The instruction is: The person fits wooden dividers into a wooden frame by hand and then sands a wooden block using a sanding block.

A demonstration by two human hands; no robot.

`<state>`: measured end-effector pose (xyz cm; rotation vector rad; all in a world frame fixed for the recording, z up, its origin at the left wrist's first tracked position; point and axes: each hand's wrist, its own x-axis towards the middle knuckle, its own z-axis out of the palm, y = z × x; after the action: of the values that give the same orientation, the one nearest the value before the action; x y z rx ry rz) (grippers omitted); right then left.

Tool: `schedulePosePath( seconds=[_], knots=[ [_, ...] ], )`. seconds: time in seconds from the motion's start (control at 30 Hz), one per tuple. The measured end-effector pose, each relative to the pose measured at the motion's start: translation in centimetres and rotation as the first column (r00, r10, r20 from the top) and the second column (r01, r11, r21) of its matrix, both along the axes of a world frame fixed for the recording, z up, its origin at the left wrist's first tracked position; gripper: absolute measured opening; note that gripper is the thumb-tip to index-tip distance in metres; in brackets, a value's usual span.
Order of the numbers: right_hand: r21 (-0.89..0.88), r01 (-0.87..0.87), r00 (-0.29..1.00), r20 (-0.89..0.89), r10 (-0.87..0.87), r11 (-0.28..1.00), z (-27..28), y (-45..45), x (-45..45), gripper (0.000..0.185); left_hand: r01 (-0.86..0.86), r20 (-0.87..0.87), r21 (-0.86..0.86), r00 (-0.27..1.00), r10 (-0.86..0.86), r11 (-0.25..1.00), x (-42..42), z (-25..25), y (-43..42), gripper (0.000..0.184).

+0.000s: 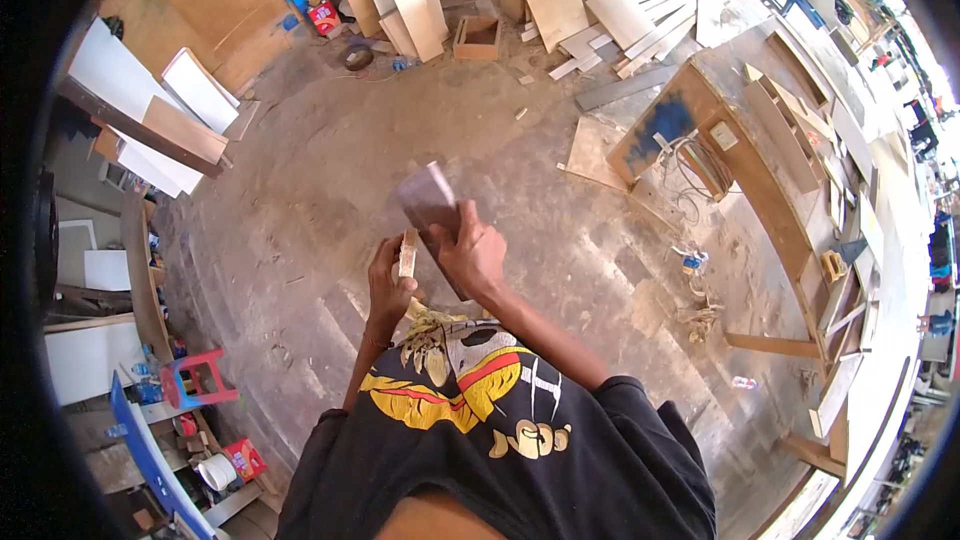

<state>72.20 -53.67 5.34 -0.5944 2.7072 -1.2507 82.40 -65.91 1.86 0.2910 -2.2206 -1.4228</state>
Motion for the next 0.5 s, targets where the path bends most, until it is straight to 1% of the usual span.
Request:
schedulePosePath(
  seconds=[0.03,0.1,0.13,0.2,0.23,0.27,0.3,0.33,0.4,0.43,0.47,0.5],
  knots=[
    [-0.006,-0.006,1.000,-0.002,0.006,1.000,-0.1,0.1,-0.6,0.037,-0.006,-0.002,-0.006,1.000,0.006,1.000,0.0,-0.2,-0.5,0.079],
    [-0.159,-0.011,0.999,0.030,0.016,0.987,-0.3,0.2,-1.7,0.039,0.005,0.003,0.006,1.000,-0.005,1.000,0.1,-0.9,-1.7,0.077],
    [-0.162,-0.015,0.999,0.033,0.020,0.987,-0.4,0.0,-1.2,0.039,0.001,0.006,0.003,1.000,-0.001,1.000,0.3,-1.2,-1.8,0.077],
    [-0.122,-0.099,0.994,0.029,0.104,0.988,0.0,-0.4,-0.1,0.040,-0.021,0.013,-0.083,1.000,0.022,0.996,0.1,-1.7,-1.9,0.065],
    [-0.112,-0.131,0.989,0.054,0.137,0.985,1.2,-0.2,0.6,0.037,-0.026,0.009,-0.083,1.000,0.027,0.996,-0.1,-1.7,-2.2,0.065],
    [-0.111,-0.138,0.988,0.052,0.145,0.984,1.8,-0.1,1.0,0.037,-0.064,0.027,0.013,0.998,0.064,0.998,-0.3,-1.7,-2.6,0.060],
    [-0.156,-0.192,0.979,0.034,0.200,0.969,2.1,0.1,1.6,0.037,-0.107,0.057,0.113,0.993,0.101,0.988,-0.1,-1.8,-2.7,0.056],
    [-0.202,-0.247,0.967,0.019,0.256,0.948,2.2,0.3,2.2,0.038,-0.122,0.069,0.118,0.991,0.115,0.985,0.2,-2.0,-2.7,0.056],
    [-0.213,-0.256,0.962,0.039,0.270,0.943,1.8,0.0,1.4,0.036,-0.113,0.117,-0.030,0.986,0.115,0.993,0.5,-2.0,-2.9,0.053],
    [-0.192,-0.196,0.979,0.013,0.203,0.962,1.2,-0.5,0.6,0.035,-0.062,-0.032,-0.061,0.998,0.060,0.996,0.6,-0.3,-2.1,0.058],
    [-0.174,-0.134,0.991,-0.011,0.134,0.976,0.8,-0.9,0.1,0.035,-0.085,-0.023,-0.067,0.996,0.083,0.994,0.8,0.0,-2.0,0.058],
    [-0.158,-0.137,0.990,-0.007,0.138,0.978,0.9,-1.0,-0.3,0.034,-0.039,-0.040,-0.078,0.999,0.036,0.996,1.0,0.2,-2.1,0.060]
  ],
)
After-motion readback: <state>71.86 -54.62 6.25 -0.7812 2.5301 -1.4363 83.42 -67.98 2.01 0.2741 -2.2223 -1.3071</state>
